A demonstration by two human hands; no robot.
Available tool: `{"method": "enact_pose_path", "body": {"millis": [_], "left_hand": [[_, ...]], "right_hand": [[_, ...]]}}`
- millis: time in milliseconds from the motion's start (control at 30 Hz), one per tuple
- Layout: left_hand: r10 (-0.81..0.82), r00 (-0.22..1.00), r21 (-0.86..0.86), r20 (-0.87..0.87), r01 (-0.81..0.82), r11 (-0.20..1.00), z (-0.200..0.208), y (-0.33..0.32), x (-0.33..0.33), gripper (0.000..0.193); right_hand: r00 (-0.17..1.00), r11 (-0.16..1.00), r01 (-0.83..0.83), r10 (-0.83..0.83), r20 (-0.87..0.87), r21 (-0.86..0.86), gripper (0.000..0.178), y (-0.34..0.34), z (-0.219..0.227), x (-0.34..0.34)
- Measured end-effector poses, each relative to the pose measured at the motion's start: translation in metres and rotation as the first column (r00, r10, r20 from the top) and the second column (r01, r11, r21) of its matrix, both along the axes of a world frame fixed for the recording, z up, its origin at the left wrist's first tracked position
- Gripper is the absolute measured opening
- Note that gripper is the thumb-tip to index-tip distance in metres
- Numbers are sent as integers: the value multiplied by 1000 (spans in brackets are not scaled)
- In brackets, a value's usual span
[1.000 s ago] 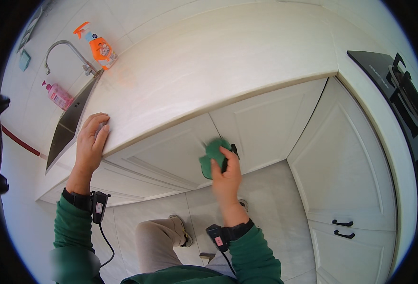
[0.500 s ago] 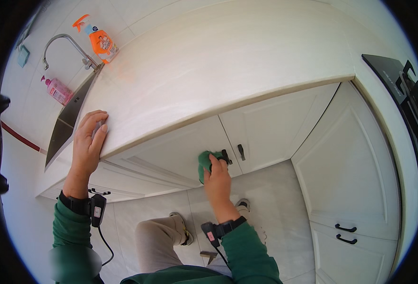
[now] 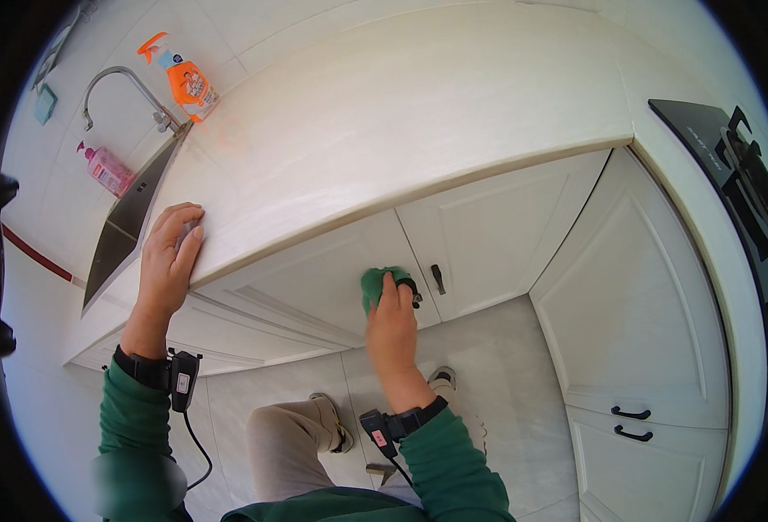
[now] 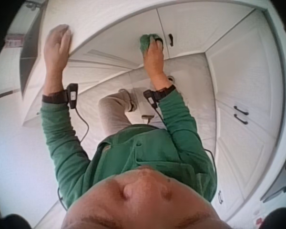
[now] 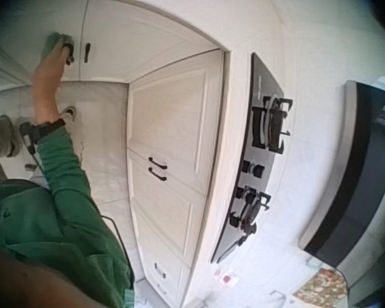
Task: The person wipes the kitchen countertop and the front of the cabinet doors using a green cloth. They move along the counter, wiping the surface and the edges of the cabinets.
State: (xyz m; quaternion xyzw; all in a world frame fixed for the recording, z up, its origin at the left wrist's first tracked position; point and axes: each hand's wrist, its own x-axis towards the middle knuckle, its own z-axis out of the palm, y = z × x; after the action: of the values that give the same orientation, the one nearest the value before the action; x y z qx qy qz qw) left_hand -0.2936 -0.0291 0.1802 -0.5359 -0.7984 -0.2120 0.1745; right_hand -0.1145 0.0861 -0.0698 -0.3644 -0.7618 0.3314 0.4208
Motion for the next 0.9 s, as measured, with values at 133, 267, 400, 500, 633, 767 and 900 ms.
{"method": "enact_pose_path", "body": {"millis": [133,267,400,500,633,767,900], "left_hand": [[0,1000,3,-7,0,1000,0,0,0,23],[-5,1000,-4,-10,5,1000,1,0,0,23],[-4,1000,-4,-11,4,1000,0,0,0,23],[-2,1000,-6,-11,2,1000,1,0,-1,23],[-4,1000,-7,-13,4,1000,2,0,0,23],[3,1000,-3,0,-3,1000,1,-1,1,23],[2,1000,-6,2,-2,1000,1,1,0,22]], "right_hand": [[997,994,-4,11,72,-108,49,-1,0,-2],[995,976,3,19,99,-217,50,-3,-7,-3],[999,991,-40,39,-9,-131,49,-3,-8,-4],[998,993,-33,28,-53,-111,48,-3,-8,-6],[999,960,-32,39,21,-278,45,-4,-12,-5],[996,961,-89,83,-34,-261,43,5,-1,17],[982,999,9,-15,-189,-31,42,31,31,44]]}}
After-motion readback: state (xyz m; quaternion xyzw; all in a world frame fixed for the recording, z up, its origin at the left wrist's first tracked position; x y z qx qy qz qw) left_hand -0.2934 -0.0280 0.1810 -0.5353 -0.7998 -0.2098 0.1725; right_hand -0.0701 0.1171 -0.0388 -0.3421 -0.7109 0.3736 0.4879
